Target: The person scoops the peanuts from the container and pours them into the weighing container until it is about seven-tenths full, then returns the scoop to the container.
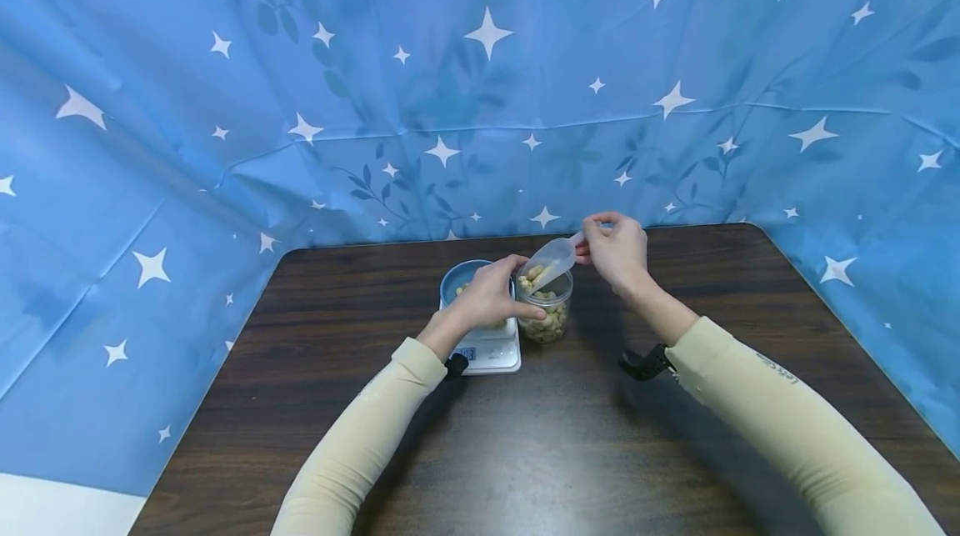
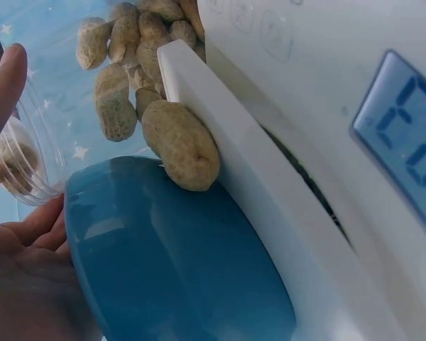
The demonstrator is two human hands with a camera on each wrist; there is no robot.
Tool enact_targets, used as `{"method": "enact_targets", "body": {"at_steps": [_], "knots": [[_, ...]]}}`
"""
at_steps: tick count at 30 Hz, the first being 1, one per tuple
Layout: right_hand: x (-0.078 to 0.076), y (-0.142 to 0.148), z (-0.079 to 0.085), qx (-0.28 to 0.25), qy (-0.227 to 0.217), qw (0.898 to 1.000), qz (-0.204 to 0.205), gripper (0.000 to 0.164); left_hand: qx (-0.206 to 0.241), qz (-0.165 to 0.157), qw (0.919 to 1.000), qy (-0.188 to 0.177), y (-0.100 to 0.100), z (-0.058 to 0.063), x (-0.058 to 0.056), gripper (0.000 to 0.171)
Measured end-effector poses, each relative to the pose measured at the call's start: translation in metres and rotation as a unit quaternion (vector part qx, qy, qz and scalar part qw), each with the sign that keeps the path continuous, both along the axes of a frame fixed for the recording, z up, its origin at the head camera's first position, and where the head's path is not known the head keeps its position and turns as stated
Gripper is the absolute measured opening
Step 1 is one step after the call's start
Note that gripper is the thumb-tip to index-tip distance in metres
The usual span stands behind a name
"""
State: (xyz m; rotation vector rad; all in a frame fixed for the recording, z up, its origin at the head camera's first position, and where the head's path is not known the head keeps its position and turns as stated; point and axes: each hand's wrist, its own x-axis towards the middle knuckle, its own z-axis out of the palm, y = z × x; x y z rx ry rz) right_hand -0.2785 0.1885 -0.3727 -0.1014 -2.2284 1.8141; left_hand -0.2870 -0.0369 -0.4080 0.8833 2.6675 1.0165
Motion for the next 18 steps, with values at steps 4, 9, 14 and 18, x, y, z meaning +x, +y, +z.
{"method": "enact_targets", "body": {"at_steps": [4,9,14,18], "knots": [[0.0,0.004,-0.002,-0.041,-0.019,0.999,-0.005,0.035,-0.002,0.002,1.0,0.002,0.001,-0.001,0.0,0.086],[-0.002,0.011,-0.002,-0.073,-0.028,0.997,-0.008,0.034,-0.007,0.003,0.9999,0.009,0.001,-0.001,-0.001,0.087],[-0.005,0.017,-0.001,-0.085,-0.032,0.996,-0.019,0.034,-0.004,0.002,0.9999,0.014,0.001,-0.001,-0.001,0.087],[-0.006,0.022,-0.002,-0.093,-0.037,0.995,-0.023,0.036,0.003,-0.003,1.0,0.008,0.0,-0.001,-0.001,0.086]]}}
